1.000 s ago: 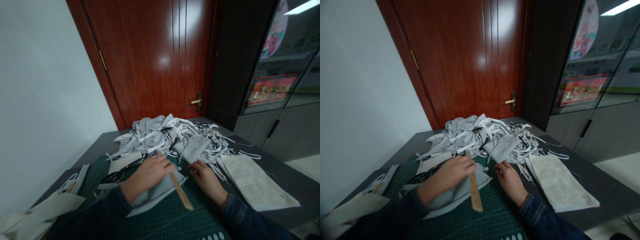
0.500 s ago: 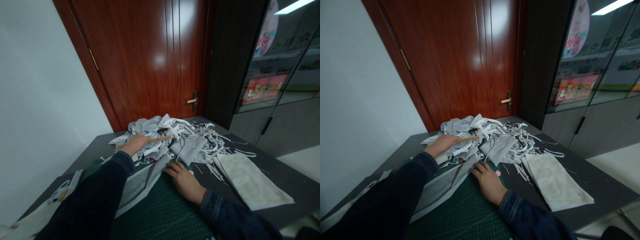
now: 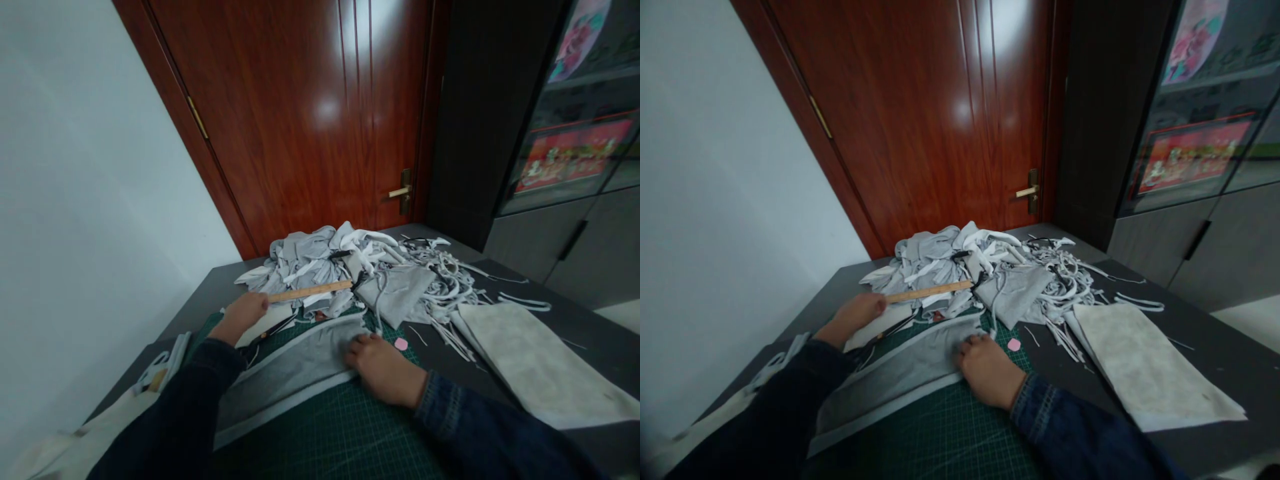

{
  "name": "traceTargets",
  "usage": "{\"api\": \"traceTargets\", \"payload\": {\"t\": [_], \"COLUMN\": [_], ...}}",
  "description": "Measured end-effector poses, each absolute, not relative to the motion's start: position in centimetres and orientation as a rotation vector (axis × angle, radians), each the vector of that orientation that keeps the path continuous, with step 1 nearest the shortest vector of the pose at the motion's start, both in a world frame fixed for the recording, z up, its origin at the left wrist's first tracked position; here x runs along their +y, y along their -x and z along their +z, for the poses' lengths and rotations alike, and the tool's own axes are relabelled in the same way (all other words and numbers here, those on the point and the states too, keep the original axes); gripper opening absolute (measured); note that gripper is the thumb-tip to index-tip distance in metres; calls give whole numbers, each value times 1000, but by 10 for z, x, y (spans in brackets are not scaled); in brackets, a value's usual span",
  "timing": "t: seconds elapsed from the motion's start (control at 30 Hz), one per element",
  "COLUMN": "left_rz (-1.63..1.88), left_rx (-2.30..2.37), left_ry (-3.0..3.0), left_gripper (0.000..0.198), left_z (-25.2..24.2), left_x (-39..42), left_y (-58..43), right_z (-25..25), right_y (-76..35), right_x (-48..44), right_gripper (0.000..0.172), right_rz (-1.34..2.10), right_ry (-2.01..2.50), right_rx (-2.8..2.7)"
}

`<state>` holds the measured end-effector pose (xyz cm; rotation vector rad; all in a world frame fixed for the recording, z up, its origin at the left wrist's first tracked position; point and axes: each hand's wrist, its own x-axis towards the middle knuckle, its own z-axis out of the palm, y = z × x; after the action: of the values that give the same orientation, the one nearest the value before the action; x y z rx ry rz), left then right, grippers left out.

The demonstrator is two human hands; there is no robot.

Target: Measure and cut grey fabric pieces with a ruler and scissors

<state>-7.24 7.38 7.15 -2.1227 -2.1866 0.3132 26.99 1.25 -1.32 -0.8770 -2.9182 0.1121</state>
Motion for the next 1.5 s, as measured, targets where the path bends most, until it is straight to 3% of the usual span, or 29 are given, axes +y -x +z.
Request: {"api": "traceTargets", "payload": {"t": [0.23, 0.37, 0.53, 0.7, 0.93, 1.07, 1.13, 1.3, 1.4, 1.5], "left_rz": [411, 236, 20, 47, 241, 324, 300, 259, 249, 204], "left_rx": [-2378, -2392, -2209, -2090, -2157, -2157, -2206, -2358, -2429, -2442], "left_ry": [2176, 2105, 2270, 2527, 2513, 2514, 2354, 1966, 1968, 2054], "left_gripper": [14, 27, 27, 36, 15, 12, 17, 32, 30, 44], "left_z": [42, 29, 25, 14, 9, 18, 24, 28, 24, 20], "left_x": [10, -9, -24, -32, -35, -48, -49, -34, -27, -25], "left_y": [111, 104, 66, 27, 41, 50, 54, 81, 99, 107], "right_z": [-1, -3, -21, -23, -17, -9, -8, -16, -22, -30], "right_y": [-319, -297, -268, -273, -304, -314, -313, -290, -274, -264], "right_x": [-20, -32, -43, -47, -49, -53, -52, -45, -39, -33], "right_gripper": [25, 21, 23, 22, 17, 39, 44, 23, 27, 36], "right_rz": [472, 403, 247, 164, 373, 570, 625, 520, 317, 235], "right_ry": [1070, 957, 790, 754, 689, 735, 775, 847, 867, 903], "right_rx": [-2929, -2868, -2892, -2892, -2914, -2862, -2812, -2756, -2779, -2755]}}
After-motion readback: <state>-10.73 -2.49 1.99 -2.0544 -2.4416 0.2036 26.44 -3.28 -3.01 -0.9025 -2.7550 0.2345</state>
